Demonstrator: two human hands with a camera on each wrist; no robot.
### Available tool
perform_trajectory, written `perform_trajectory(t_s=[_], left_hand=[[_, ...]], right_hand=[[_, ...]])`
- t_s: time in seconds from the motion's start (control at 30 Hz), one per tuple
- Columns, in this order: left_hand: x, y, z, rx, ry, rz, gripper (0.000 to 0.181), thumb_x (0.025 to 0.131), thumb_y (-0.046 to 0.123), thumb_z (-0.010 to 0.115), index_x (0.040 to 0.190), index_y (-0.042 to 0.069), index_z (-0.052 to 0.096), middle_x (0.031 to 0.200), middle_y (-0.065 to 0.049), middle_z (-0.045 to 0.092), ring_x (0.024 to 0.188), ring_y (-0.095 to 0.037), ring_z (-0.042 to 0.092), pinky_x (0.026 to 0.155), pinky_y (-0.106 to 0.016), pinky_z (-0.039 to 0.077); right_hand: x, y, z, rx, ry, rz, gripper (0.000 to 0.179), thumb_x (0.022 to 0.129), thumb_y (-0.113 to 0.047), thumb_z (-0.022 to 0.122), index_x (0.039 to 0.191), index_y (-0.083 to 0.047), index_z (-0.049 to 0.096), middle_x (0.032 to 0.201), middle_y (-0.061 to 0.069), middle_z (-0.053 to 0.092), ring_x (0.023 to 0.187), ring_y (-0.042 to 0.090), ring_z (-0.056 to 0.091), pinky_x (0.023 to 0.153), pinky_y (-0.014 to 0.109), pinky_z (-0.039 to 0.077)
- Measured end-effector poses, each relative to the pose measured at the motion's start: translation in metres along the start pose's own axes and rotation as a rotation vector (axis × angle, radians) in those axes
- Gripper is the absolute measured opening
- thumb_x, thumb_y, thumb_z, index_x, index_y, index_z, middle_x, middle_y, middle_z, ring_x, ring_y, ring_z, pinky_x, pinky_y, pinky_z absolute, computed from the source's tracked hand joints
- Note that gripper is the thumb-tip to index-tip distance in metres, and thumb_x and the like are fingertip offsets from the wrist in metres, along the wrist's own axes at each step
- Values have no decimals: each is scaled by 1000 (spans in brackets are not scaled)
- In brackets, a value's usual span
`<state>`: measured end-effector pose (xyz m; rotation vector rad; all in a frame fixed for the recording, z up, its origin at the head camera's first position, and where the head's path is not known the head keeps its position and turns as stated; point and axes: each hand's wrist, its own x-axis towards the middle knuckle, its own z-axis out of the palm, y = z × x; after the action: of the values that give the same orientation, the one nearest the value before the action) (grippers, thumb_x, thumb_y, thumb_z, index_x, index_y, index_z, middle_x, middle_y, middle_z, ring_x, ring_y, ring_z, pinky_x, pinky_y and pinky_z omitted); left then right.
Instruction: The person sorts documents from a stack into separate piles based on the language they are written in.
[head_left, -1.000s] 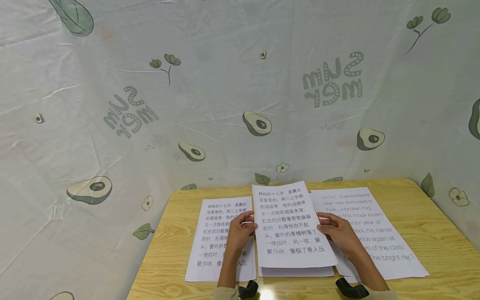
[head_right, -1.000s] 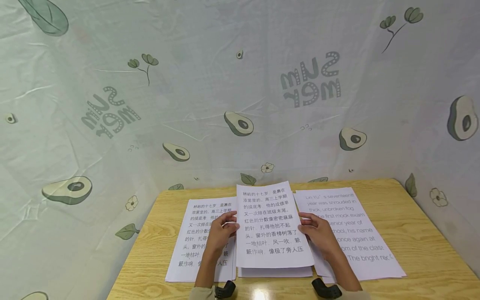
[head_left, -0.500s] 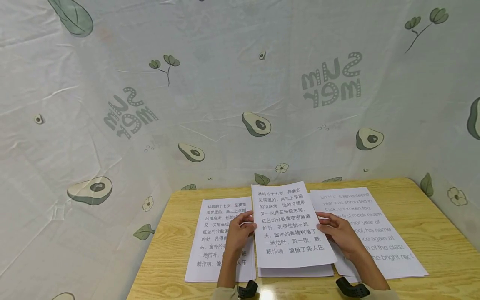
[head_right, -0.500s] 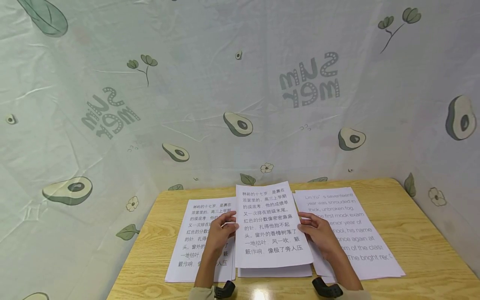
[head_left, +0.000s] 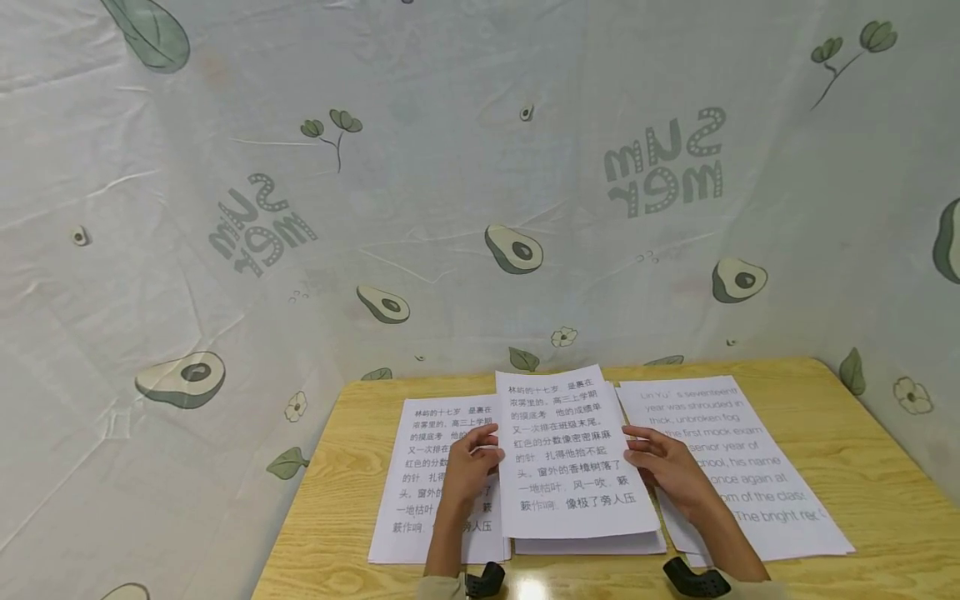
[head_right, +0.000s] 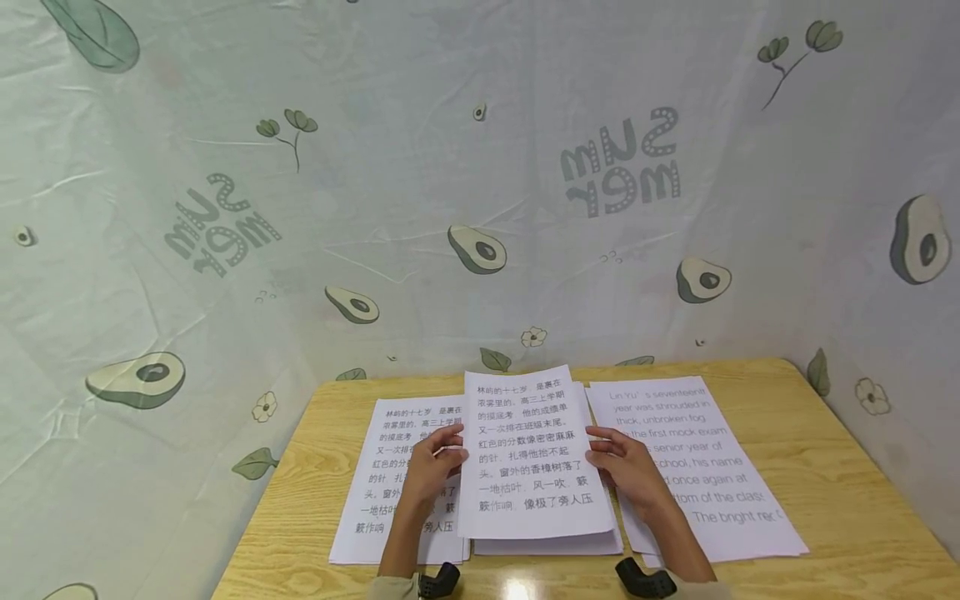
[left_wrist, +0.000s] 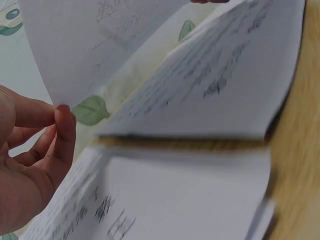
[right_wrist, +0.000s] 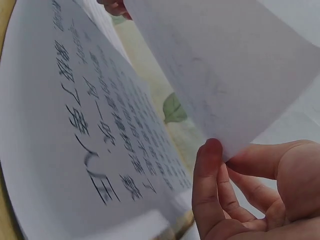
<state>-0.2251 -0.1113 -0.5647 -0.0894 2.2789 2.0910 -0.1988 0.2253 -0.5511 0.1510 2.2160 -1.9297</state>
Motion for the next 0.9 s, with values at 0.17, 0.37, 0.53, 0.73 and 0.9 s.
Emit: perform_trajectory(t_s=[0.17, 0.37, 0.53, 0.73, 0.9], left_hand=[[-1, -3, -18, 29, 12, 14, 47, 94, 1, 73, 141, 5, 69, 122, -18, 67, 91, -15, 68, 75, -25, 61], [-1, -11, -43, 82, 42, 18, 45, 95, -1, 71, 139, 4, 69, 120, -18, 66, 89, -13, 66, 73, -24, 60], [-1, -18, -61, 106, 46, 44, 45, 95, -2, 71, 140, 0, 67, 120, -22, 66, 88, -14, 66, 71, -24, 59], [-2, -20, -82, 141, 78, 48, 45, 95, -3, 71, 140, -2, 67, 121, -23, 67, 91, -15, 67, 71, -23, 58], [-2, -22, -101, 157, 120, 19, 44, 95, -5, 69, 139, 0, 69, 120, -20, 66, 94, -17, 66, 73, -22, 57]], right_hand=[[3, -1, 17, -5, -29, -35, 59, 104, -11, 68, 157, 3, 48, 141, 25, 62, 103, 10, 69, 84, 24, 59], [7, -2, 43, 21, -50, -55, 58, 102, -7, 69, 156, 5, 49, 137, 26, 65, 99, 15, 72, 80, 27, 61], [9, -3, 64, 35, -39, -59, 56, 100, -5, 70, 152, 6, 52, 131, 25, 67, 97, 19, 72, 76, 29, 61], [10, -4, 89, 75, -38, -50, 52, 99, -2, 70, 149, 5, 56, 128, 24, 67, 98, 23, 74, 77, 30, 63], [12, -4, 110, 90, -34, -54, 50, 97, -1, 70, 145, 4, 60, 124, 22, 69, 96, 23, 74, 77, 31, 62]])
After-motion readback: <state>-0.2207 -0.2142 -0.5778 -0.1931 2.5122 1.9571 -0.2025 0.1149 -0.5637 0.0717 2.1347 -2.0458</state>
